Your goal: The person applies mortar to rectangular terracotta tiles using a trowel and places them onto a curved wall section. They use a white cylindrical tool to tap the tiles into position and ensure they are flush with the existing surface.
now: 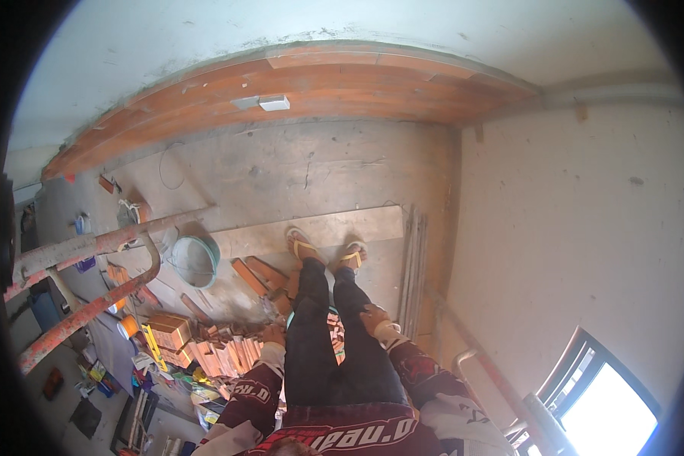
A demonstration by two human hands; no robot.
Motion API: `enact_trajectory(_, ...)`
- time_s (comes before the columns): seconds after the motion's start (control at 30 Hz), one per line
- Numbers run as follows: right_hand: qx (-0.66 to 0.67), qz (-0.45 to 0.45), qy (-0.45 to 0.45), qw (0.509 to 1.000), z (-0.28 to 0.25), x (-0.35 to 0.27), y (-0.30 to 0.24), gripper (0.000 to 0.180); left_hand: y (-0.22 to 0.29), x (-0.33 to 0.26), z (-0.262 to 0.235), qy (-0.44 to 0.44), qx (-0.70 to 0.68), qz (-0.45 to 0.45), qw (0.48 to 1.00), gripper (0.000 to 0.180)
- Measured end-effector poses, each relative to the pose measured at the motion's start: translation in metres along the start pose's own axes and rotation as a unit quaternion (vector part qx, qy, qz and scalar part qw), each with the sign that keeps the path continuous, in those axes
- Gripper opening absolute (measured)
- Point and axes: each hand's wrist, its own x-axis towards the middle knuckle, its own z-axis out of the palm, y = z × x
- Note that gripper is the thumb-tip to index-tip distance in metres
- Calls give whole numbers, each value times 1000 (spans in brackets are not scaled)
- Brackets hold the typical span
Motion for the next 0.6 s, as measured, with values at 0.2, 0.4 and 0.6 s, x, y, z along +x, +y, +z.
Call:
enact_trajectory(0.2, -7, 39, -23, 999, -14, -7, -2, 50, 44, -10, -13, -97, -25, -56, 993, 61)
enact_trajectory(0.4, -121, 54, -162, 978, 7, -25, -2, 95, 88, -16, -14, -220, 130, -14, 967, 92)
enact_trajectory(0.6, -166, 80, -281, 942, 16, -35, -13, 96, 135, -11, -26, -242, 236, -13, 941, 96)
